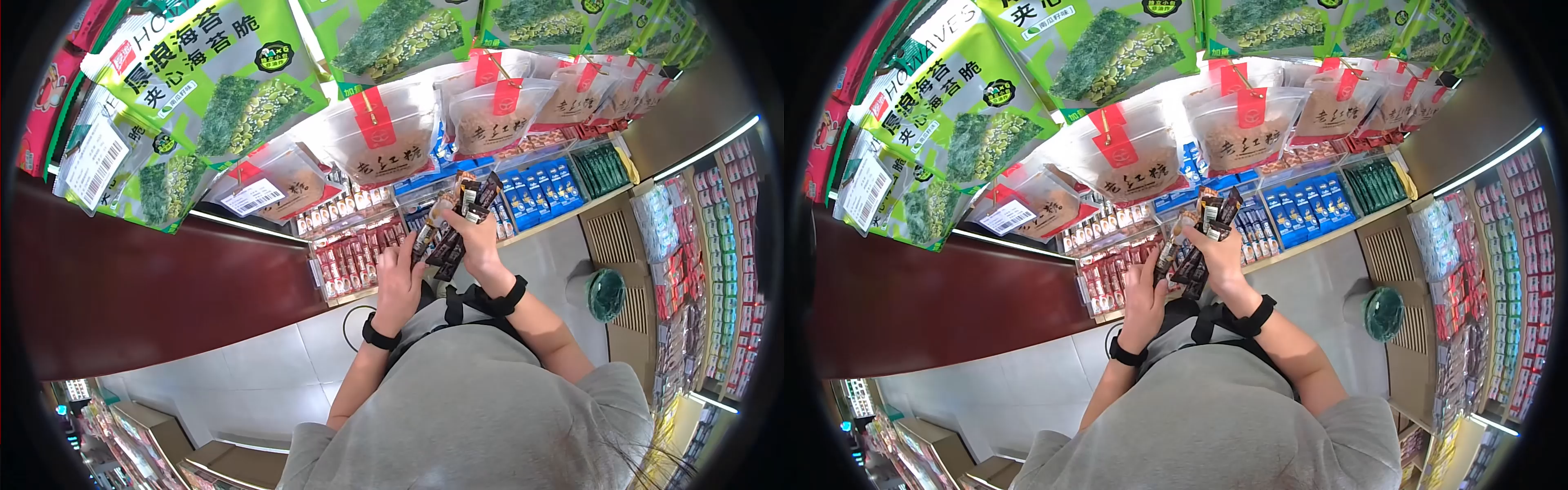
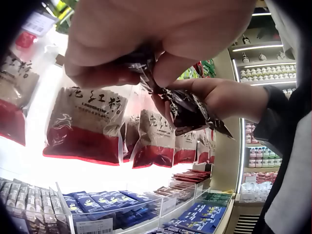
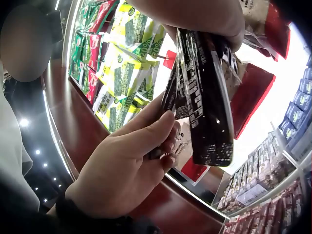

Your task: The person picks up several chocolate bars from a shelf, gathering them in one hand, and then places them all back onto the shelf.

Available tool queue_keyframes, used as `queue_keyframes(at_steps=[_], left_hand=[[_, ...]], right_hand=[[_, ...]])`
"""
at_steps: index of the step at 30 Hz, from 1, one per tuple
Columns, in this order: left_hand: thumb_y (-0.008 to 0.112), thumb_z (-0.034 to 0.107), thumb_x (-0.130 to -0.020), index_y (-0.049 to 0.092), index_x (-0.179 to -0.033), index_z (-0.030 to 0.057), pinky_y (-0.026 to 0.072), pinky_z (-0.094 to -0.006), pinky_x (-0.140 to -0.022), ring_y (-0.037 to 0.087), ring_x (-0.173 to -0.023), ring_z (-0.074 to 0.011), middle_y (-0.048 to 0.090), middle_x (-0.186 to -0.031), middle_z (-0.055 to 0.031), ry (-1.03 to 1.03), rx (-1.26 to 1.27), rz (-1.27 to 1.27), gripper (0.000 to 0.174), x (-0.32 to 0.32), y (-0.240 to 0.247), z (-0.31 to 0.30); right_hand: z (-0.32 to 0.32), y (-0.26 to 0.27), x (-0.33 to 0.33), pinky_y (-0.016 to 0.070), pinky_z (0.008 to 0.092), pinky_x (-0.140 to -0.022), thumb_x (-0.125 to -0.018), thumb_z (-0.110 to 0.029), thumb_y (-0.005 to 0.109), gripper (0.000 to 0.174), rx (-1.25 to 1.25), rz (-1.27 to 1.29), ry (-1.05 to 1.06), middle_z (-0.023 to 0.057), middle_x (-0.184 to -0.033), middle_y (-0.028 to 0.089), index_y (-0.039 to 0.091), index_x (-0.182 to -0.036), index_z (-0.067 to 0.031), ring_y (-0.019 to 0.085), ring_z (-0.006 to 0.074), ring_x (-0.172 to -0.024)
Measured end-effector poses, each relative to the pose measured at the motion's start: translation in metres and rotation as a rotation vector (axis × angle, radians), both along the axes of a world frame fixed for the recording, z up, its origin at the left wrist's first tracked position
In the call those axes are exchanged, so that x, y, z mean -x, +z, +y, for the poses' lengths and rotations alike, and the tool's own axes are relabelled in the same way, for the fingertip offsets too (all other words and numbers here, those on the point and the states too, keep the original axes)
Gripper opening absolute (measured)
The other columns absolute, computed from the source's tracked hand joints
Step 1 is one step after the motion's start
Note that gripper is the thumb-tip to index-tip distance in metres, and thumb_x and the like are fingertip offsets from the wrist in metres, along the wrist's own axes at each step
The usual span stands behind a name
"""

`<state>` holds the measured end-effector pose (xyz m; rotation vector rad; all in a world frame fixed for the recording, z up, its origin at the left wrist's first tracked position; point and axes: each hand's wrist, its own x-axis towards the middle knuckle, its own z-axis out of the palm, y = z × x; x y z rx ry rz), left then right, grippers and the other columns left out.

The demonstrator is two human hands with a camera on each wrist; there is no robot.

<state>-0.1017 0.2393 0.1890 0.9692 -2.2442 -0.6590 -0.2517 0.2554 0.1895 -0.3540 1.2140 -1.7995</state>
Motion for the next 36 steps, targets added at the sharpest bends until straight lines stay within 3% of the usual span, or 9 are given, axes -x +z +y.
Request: queue_keyframes(at_steps=[3, 7, 8, 9, 12, 17, 23, 31, 36], left_hand=[[0.048, 0.012, -0.079, 0.044, -0.111, -0.0015, 0.0384, -0.0360, -0.059, 0.048, -0.062, -0.0305, 0.049, -0.069, -0.0166, 0.010, -0.490, 0.108, 0.035, 0.000, -0.002, 0.000], [0.050, 0.017, -0.079, 0.049, -0.101, -0.0023, 0.0388, -0.0366, -0.055, 0.052, -0.061, -0.0311, 0.051, -0.068, -0.0182, 0.042, -0.528, 0.037, 0.029, 0.001, -0.002, 0.000], [0.050, 0.013, -0.081, 0.048, -0.102, -0.0034, 0.0377, -0.0276, -0.050, 0.049, -0.052, -0.0165, 0.052, -0.062, -0.0101, 0.031, -0.451, 0.035, 0.027, -0.001, -0.012, 0.000], [0.050, 0.013, -0.081, 0.048, -0.102, -0.0034, 0.0377, -0.0276, -0.050, 0.049, -0.052, -0.0165, 0.052, -0.062, -0.0101, 0.037, -0.452, 0.034, 0.027, -0.003, -0.013, -0.002], [0.054, 0.008, -0.079, 0.052, -0.099, -0.0031, 0.0424, -0.0216, -0.056, 0.053, -0.060, -0.0083, 0.058, -0.075, -0.0046, -0.024, -0.943, 0.342, 0.023, -0.014, -0.018, -0.011], [0.056, 0.000, -0.076, 0.055, -0.096, -0.0012, 0.0433, -0.0192, -0.062, 0.054, -0.068, -0.0072, 0.057, -0.081, -0.0019, 0.070, -0.995, 0.510, 0.020, -0.041, -0.021, -0.031], [0.050, 0.014, -0.084, 0.050, -0.097, 0.0072, 0.0445, -0.0214, -0.069, 0.056, -0.072, -0.0097, 0.056, -0.075, -0.0001, 0.286, -1.243, 1.258, 0.015, -0.041, -0.027, -0.035], [0.039, 0.020, -0.089, 0.048, -0.094, 0.0067, 0.0415, -0.0312, -0.084, 0.053, -0.089, -0.0169, 0.055, -0.091, -0.0055, 0.130, -1.453, 1.329, 0.017, -0.026, -0.045, -0.036], [0.041, 0.018, -0.088, 0.044, -0.091, 0.0073, 0.0489, -0.0343, -0.065, 0.054, -0.074, -0.0174, 0.052, -0.079, -0.0060, 0.406, -1.275, 1.096, 0.011, -0.080, -0.111, -0.082]], right_hand=[[-0.001, -0.005, 0.000, 0.0442, 0.0240, -0.065, -0.070, 0.001, 0.060, 0.023, -0.035, 0.121, 0.033, 0.0028, -0.082, 0.059, 0.055, -0.092, -0.0012, 0.056, 0.0101, -0.071], [0.002, -0.001, -0.009, 0.0433, 0.0218, -0.064, -0.068, 0.001, 0.064, 0.024, -0.040, 0.141, 0.103, 0.0018, -0.081, 0.059, 0.054, -0.090, -0.0014, 0.053, 0.0070, -0.069], [0.001, -0.003, -0.010, 0.0435, 0.0222, -0.064, -0.068, 0.002, 0.063, 0.026, -0.044, 0.147, 0.114, 0.0020, -0.081, 0.059, 0.054, -0.091, -0.0018, 0.054, 0.0076, -0.069], [0.002, -0.003, -0.008, 0.0435, 0.0222, -0.064, -0.068, 0.002, 0.063, 0.026, -0.045, 0.145, 0.119, 0.0020, -0.081, 0.059, 0.054, -0.091, -0.0018, 0.054, 0.0076, -0.069], [0.002, 0.001, -0.004, 0.0436, 0.0225, -0.063, -0.068, 0.003, 0.063, 0.025, -0.040, 0.052, 0.143, 0.0022, -0.081, 0.059, 0.054, -0.091, -0.0021, 0.055, 0.0087, -0.069], [0.000, -0.001, 0.000, 0.0431, 0.0222, -0.063, -0.068, 0.003, 0.063, 0.023, -0.009, 0.072, 0.144, 0.0024, -0.080, 0.059, 0.055, -0.089, -0.0016, 0.054, 0.0083, -0.069], [0.002, -0.006, -0.016, 0.0430, 0.0215, -0.063, -0.067, -0.003, 0.065, 0.031, -0.094, 0.430, 0.291, 0.0025, -0.081, 0.059, 0.052, -0.095, -0.0007, 0.053, 0.0073, -0.070], [-0.008, -0.024, -0.033, 0.0448, 0.0276, -0.070, -0.064, -0.012, 0.067, 0.047, 0.021, 0.756, 0.362, 0.0143, -0.085, 0.059, 0.047, -0.105, 0.0006, 0.059, 0.0199, -0.079], [-0.006, -0.028, -0.021, 0.0447, 0.0250, -0.063, -0.066, -0.009, 0.067, 0.043, -0.069, 0.604, 0.311, 0.0066, -0.074, 0.060, 0.049, -0.103, -0.0003, 0.057, 0.0109, -0.067]])
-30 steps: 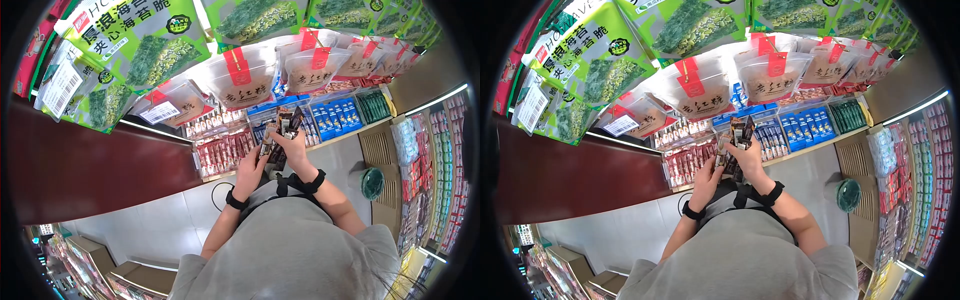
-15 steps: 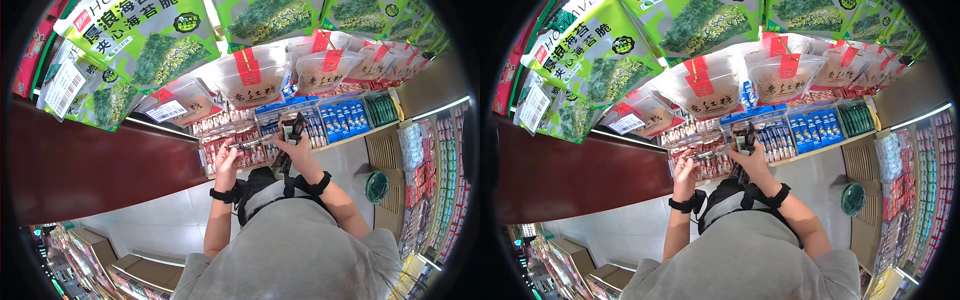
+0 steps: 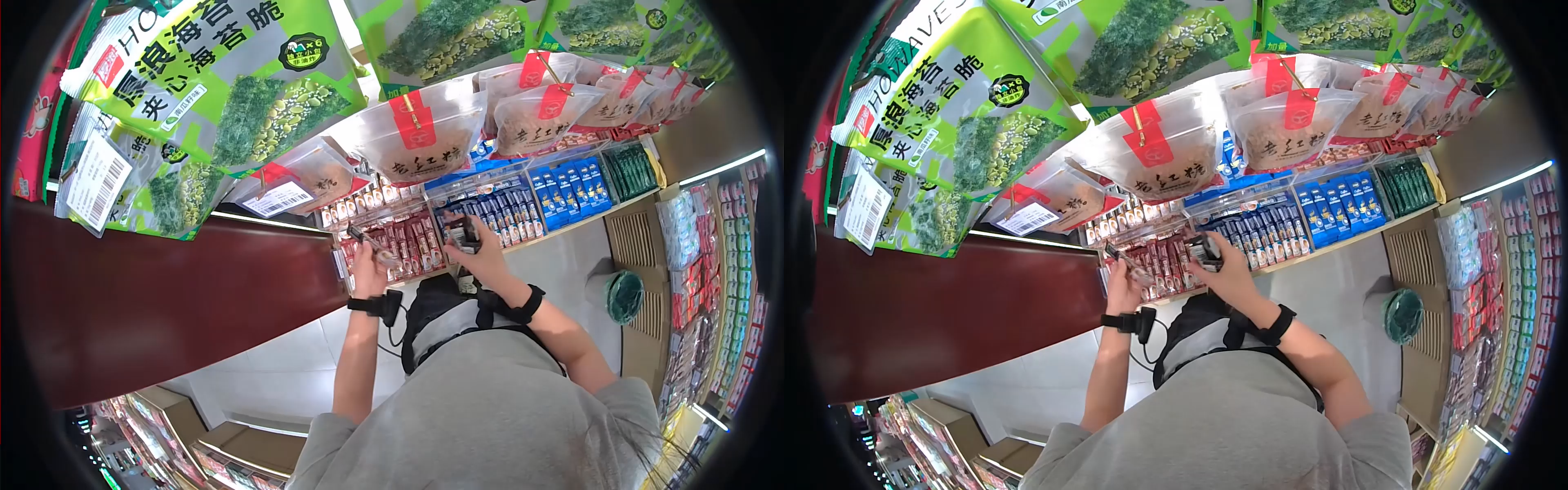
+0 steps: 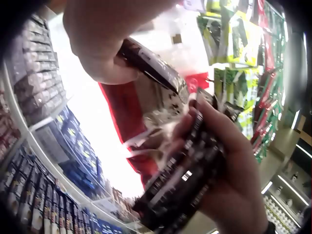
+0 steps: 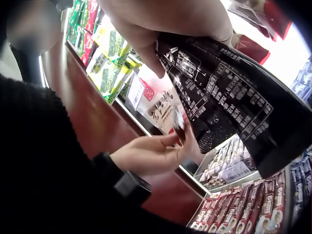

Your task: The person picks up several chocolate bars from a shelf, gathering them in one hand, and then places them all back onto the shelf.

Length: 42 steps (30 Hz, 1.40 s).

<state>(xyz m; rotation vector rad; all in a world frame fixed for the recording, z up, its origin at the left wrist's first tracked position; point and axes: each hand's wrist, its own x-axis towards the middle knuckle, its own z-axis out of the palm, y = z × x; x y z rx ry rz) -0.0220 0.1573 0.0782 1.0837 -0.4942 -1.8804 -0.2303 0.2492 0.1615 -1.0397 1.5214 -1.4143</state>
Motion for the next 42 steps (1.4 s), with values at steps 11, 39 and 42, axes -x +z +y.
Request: queue_keyframes(at_steps=[11, 39, 42], left_hand=[[0.058, 0.001, -0.074, 0.055, -0.099, 0.0003, 0.0408, -0.0235, -0.054, 0.049, -0.059, -0.0085, 0.057, -0.077, -0.0011, 0.089, 0.272, -0.686, 0.026, -0.083, -0.086, -0.166], [0.052, 0.013, -0.076, 0.055, -0.094, -0.0029, 0.0394, -0.0348, -0.077, 0.052, -0.088, -0.0298, 0.057, -0.098, -0.0147, 0.015, 0.693, -1.242, 0.024, -0.087, -0.166, -0.200], [0.051, 0.013, -0.077, 0.055, -0.094, -0.0031, 0.0393, -0.0352, -0.077, 0.052, -0.088, -0.0305, 0.057, -0.097, -0.0153, 0.012, 0.712, -1.243, 0.024, -0.085, -0.159, -0.205]], right_hand=[[0.007, -0.003, 0.023, 0.0437, 0.0211, -0.060, -0.069, 0.001, 0.062, 0.031, 0.039, -0.007, -0.252, 0.0018, -0.074, 0.058, 0.051, -0.097, -0.0014, 0.052, 0.0055, -0.066], [0.007, -0.016, 0.020, 0.0440, 0.0242, -0.063, -0.070, -0.005, 0.063, 0.031, -0.115, -0.007, -0.300, 0.0053, -0.077, 0.059, 0.050, -0.098, -0.0039, 0.056, 0.0106, -0.070], [0.007, -0.016, 0.019, 0.0441, 0.0243, -0.063, -0.070, -0.005, 0.063, 0.031, -0.100, -0.013, -0.298, 0.0051, -0.077, 0.059, 0.050, -0.098, -0.0039, 0.056, 0.0106, -0.070]])
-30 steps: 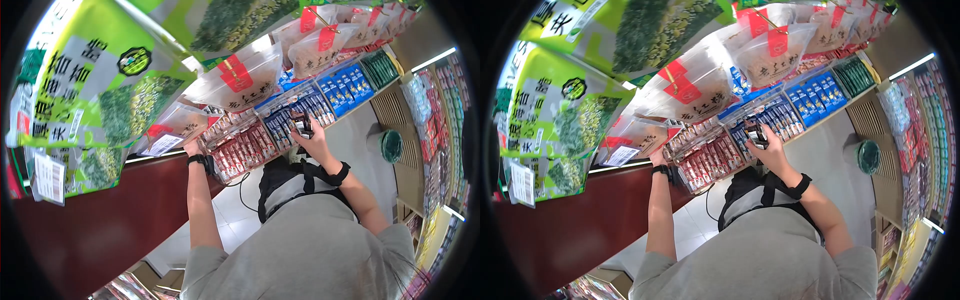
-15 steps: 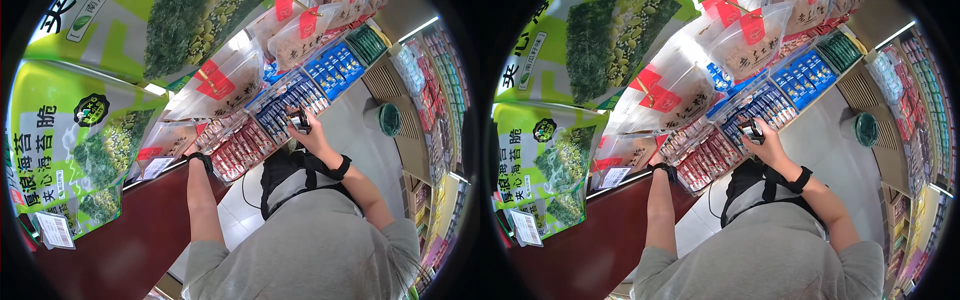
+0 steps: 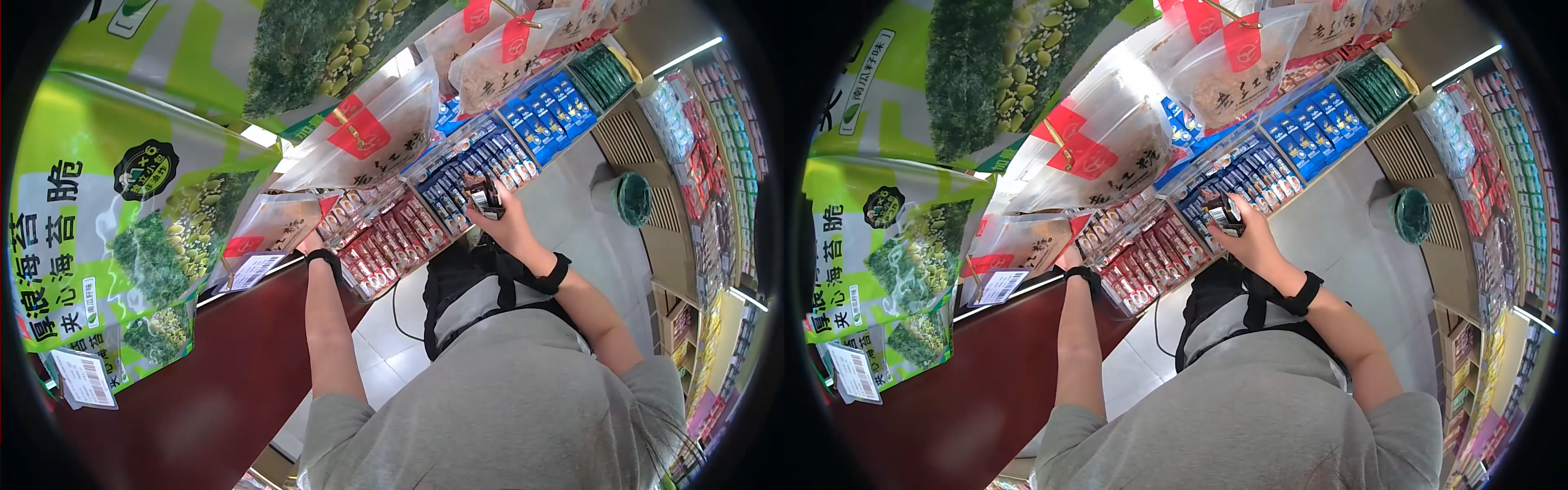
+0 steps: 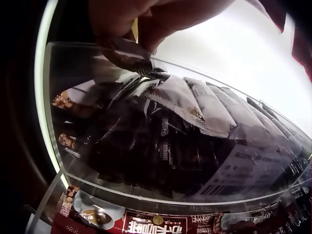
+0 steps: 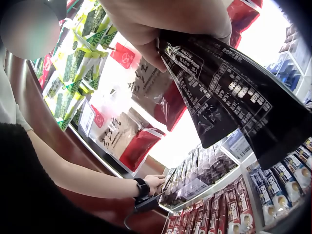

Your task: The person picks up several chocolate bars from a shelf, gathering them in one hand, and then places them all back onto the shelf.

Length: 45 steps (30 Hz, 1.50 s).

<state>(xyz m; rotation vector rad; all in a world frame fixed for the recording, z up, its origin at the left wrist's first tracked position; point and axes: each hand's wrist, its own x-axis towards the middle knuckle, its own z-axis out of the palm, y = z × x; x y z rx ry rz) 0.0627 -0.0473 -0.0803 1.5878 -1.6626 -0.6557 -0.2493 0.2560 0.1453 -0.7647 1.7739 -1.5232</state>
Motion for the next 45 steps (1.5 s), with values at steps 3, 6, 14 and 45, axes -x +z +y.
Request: queue_keyframes(at_steps=[3, 6, 14, 45], left_hand=[[0.050, 0.013, -0.077, 0.055, -0.093, -0.0033, 0.0392, -0.0355, -0.077, 0.052, -0.087, -0.0311, 0.057, -0.096, -0.0160, -0.012, 0.016, -0.001, 0.023, 0.014, 0.005, -0.003], [0.049, 0.013, -0.077, 0.055, -0.092, -0.0035, 0.0392, -0.0358, -0.077, 0.052, -0.087, -0.0318, 0.057, -0.096, -0.0166, -0.017, 0.031, -0.002, 0.023, 0.020, 0.009, 0.006], [0.040, 0.013, -0.078, 0.055, -0.088, -0.0048, 0.0379, -0.0403, -0.076, 0.050, -0.085, -0.0372, 0.056, -0.089, -0.0229, -0.043, 0.130, -0.100, 0.024, 0.031, 0.034, 0.030], [0.047, 0.014, -0.084, 0.040, -0.119, 0.0006, 0.0409, -0.0246, -0.077, 0.053, -0.087, -0.0133, 0.057, -0.094, -0.0084, -0.699, -0.510, 0.424, 0.039, 0.148, 0.241, 0.242]], right_hand=[[0.000, -0.002, 0.000, 0.0442, 0.0244, -0.063, -0.070, -0.005, 0.063, 0.031, 0.011, 0.002, 0.001, 0.0048, -0.077, 0.059, 0.050, -0.098, -0.0040, 0.056, 0.0104, -0.069], [0.000, -0.002, 0.000, 0.0440, 0.0241, -0.063, -0.070, -0.005, 0.063, 0.031, -0.014, -0.023, 0.006, 0.0047, -0.077, 0.059, 0.050, -0.098, -0.0042, 0.056, 0.0099, -0.070], [-0.003, 0.002, 0.002, 0.0435, 0.0226, -0.063, -0.070, -0.004, 0.063, 0.028, 0.002, -0.026, -0.003, 0.0025, -0.076, 0.058, 0.051, -0.096, -0.0040, 0.054, 0.0072, -0.069], [-0.020, 0.023, -0.018, 0.0461, 0.0236, -0.068, -0.072, -0.005, 0.060, 0.024, 0.063, -0.583, 0.205, 0.0063, -0.087, 0.062, 0.055, -0.095, -0.0006, 0.058, 0.0106, -0.075]])
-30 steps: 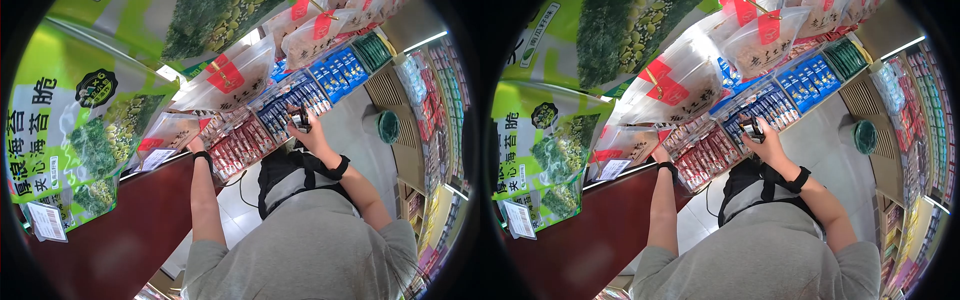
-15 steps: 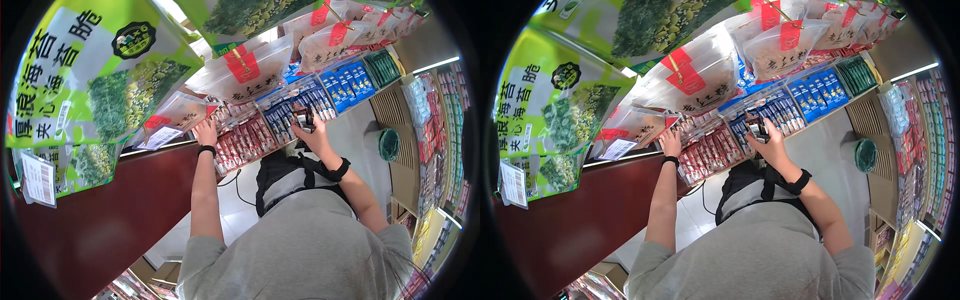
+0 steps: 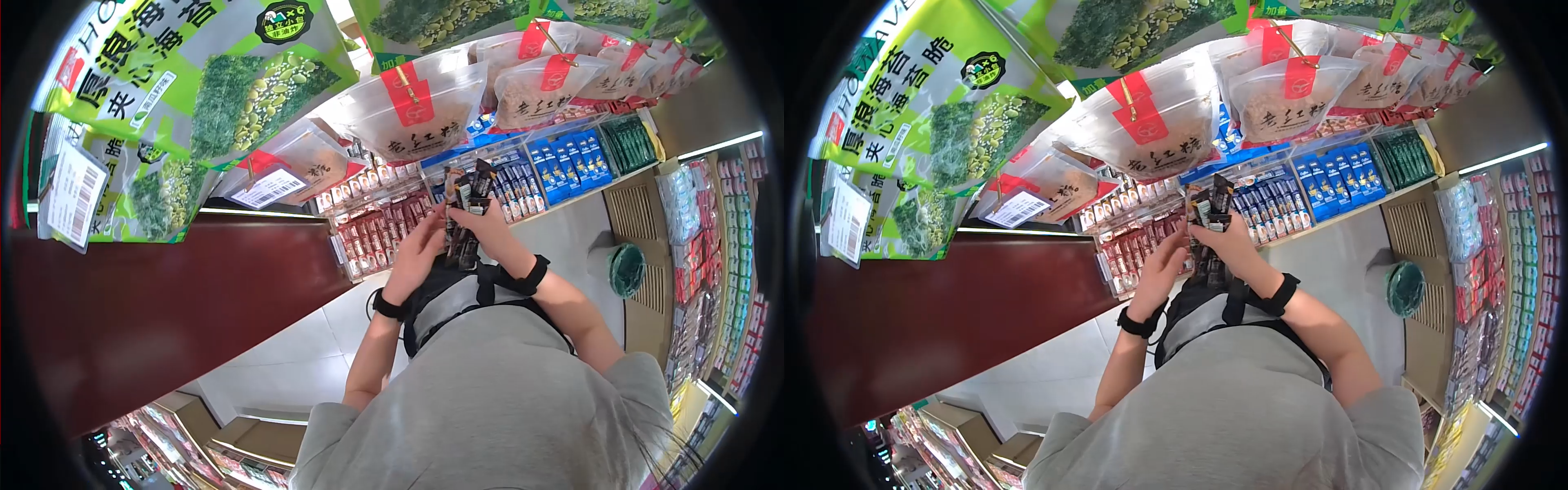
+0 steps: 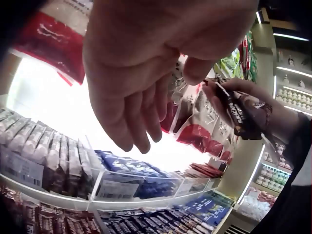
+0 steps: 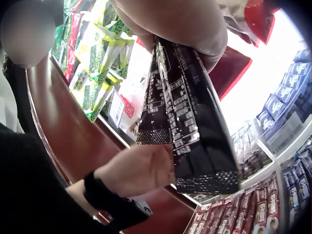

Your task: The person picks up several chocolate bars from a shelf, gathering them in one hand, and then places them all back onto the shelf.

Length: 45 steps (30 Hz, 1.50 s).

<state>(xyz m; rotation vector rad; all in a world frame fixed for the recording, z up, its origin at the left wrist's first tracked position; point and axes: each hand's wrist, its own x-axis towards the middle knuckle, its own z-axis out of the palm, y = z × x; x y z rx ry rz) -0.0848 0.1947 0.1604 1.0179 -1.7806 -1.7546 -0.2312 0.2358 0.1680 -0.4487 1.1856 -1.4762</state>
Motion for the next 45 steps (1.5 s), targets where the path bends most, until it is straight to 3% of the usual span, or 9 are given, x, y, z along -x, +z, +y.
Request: queue_keyframes(at_steps=[9, 12, 14, 21, 24, 29, 37, 40, 45], left_hand=[[0.051, 0.008, -0.081, 0.044, -0.108, -0.0020, 0.0409, -0.0214, -0.060, 0.050, -0.070, -0.0085, 0.054, -0.082, -0.0049, 0.240, 0.079, -0.094, 0.030, 0.006, -0.001, 0.024], [0.053, 0.006, -0.080, 0.046, -0.101, -0.0014, 0.0412, -0.0223, -0.057, 0.052, -0.066, -0.0095, 0.054, -0.076, -0.0058, 0.238, 0.226, -0.195, 0.023, -0.002, -0.003, 0.029], [0.057, 0.006, -0.075, 0.049, -0.090, -0.0017, 0.0431, -0.0304, -0.060, 0.055, -0.067, -0.0233, 0.055, -0.077, -0.0136, 0.300, 0.209, -0.163, 0.018, -0.005, -0.008, 0.033], [0.058, 0.007, -0.076, 0.048, -0.090, -0.0018, 0.0425, -0.0326, -0.057, 0.054, -0.065, -0.0297, 0.054, -0.072, -0.0152, 0.234, 0.412, -0.250, 0.020, -0.009, 0.001, 0.036], [0.057, 0.006, -0.076, 0.047, -0.090, -0.0010, 0.0424, -0.0319, -0.055, 0.055, -0.063, -0.0265, 0.053, -0.068, -0.0133, 0.154, 0.419, -0.330, 0.019, -0.008, 0.007, 0.033], [0.045, 0.017, -0.085, 0.047, -0.083, 0.0006, 0.0395, -0.0292, -0.047, 0.053, -0.050, -0.0164, 0.049, -0.056, -0.0100, 0.073, 0.067, -0.167, 0.017, -0.003, 0.012, 0.031], [0.041, 0.021, -0.087, 0.048, -0.074, 0.0008, 0.0372, -0.0276, -0.042, 0.050, -0.043, -0.0146, 0.048, -0.050, -0.0067, 0.098, 0.004, -0.184, 0.025, -0.004, 0.011, 0.034], [0.042, 0.021, -0.087, 0.049, -0.073, 0.0008, 0.0371, -0.0259, -0.040, 0.049, -0.042, -0.0135, 0.049, -0.050, -0.0064, 0.040, -0.018, -0.218, 0.025, -0.015, 0.019, 0.025], [0.046, 0.017, -0.084, 0.053, -0.076, -0.0007, 0.0393, -0.0223, -0.041, 0.050, -0.043, -0.0111, 0.054, -0.056, -0.0059, -0.152, -0.044, -0.296, 0.021, -0.033, 0.019, 0.014]], right_hand=[[0.000, 0.002, -0.008, 0.0454, 0.0227, -0.063, -0.072, -0.005, 0.060, 0.021, 0.063, -0.182, 0.057, 0.0048, -0.084, 0.061, 0.057, -0.092, -0.0009, 0.056, 0.0085, -0.071], [0.001, -0.005, -0.008, 0.0441, 0.0221, -0.058, -0.072, -0.006, 0.061, 0.017, 0.023, 0.003, 0.026, 0.0028, -0.078, 0.060, 0.058, -0.089, -0.0008, 0.055, 0.0071, -0.066], [0.003, 0.003, -0.006, 0.0432, 0.0214, -0.055, -0.073, -0.008, 0.062, 0.016, 0.001, -0.019, -0.032, 0.0015, -0.074, 0.059, 0.058, -0.086, -0.0007, 0.053, 0.0063, -0.062], [0.008, 0.006, -0.002, 0.0460, 0.0217, -0.053, -0.073, -0.007, 0.062, 0.017, 0.018, 0.077, -0.064, 0.0037, -0.076, 0.060, 0.059, -0.089, -0.0014, 0.056, 0.0088, -0.062], [0.010, -0.002, 0.003, 0.0448, 0.0210, -0.049, -0.072, -0.007, 0.063, 0.016, -0.025, 0.133, -0.052, 0.0032, -0.074, 0.059, 0.059, -0.087, -0.0023, 0.055, 0.0086, -0.058], [0.013, -0.003, 0.003, 0.0430, 0.0206, -0.046, -0.072, -0.006, 0.063, 0.013, -0.012, 0.216, -0.008, 0.0023, -0.069, 0.058, 0.059, -0.083, -0.0020, 0.053, 0.0080, -0.053], [0.013, -0.003, 0.007, 0.0406, 0.0206, -0.043, -0.072, -0.005, 0.062, 0.010, -0.021, 0.203, 0.025, 0.0021, -0.064, 0.057, 0.058, -0.080, -0.0010, 0.051, 0.0073, -0.050], [0.012, 0.000, 0.012, 0.0414, 0.0216, -0.057, -0.068, -0.008, 0.065, 0.017, -0.105, 0.197, 0.082, 0.0020, -0.073, 0.060, 0.060, -0.083, -0.0007, 0.053, 0.0060, -0.062], [0.011, 0.001, 0.018, 0.0429, 0.0269, -0.060, -0.065, -0.018, 0.067, 0.025, 0.015, 0.628, 0.332, 0.0064, -0.068, 0.061, 0.060, -0.084, -0.0022, 0.054, 0.0139, -0.059]])
